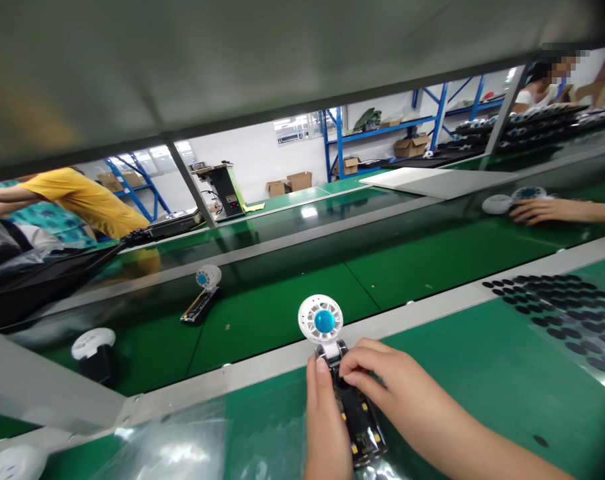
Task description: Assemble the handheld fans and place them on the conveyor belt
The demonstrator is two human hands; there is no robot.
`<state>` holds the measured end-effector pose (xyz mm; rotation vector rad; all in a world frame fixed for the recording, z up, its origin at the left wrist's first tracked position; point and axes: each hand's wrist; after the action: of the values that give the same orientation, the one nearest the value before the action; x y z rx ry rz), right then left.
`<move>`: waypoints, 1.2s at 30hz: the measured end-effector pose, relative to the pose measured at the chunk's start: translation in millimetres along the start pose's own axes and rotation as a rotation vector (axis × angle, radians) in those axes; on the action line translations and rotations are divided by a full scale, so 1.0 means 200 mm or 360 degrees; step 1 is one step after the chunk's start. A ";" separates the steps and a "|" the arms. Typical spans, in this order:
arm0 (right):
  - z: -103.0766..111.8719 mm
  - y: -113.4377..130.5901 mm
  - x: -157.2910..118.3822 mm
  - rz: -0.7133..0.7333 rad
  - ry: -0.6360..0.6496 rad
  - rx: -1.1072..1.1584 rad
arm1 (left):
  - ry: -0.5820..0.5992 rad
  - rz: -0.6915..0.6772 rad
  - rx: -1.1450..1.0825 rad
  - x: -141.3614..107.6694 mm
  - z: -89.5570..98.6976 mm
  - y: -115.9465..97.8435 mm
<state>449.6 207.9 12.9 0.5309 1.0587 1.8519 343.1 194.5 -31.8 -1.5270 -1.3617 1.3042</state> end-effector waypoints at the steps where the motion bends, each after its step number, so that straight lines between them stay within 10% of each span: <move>1: 0.00 0.00 0.00 0.0008 -0.0006 -0.0020 | 0.0001 -0.0015 -0.0009 0.00 0.00 0.00; 20: -0.03 0.00 -0.02 0.0081 -0.0096 -0.0403 | 0.0040 -0.0069 0.0129 0.01 0.02 0.05; 27: -0.03 -0.08 0.02 -0.0170 -0.0270 0.0259 | 0.0175 0.0093 -0.0044 0.02 0.03 0.02; 36: -0.07 -0.17 -0.22 0.0118 0.0184 -0.0136 | 0.0276 -0.0092 -0.0391 0.02 0.01 0.00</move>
<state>478.3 170.2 -20.6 0.4217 1.0426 2.0037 341.0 198.3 -32.6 -1.7068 -1.4826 0.9723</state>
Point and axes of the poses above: each hand's wrist, its own x-axis towards the middle knuckle, its own z-axis out of the back of the hand, y = z × x, and after that the axes turned 13 degrees about y, right-handed
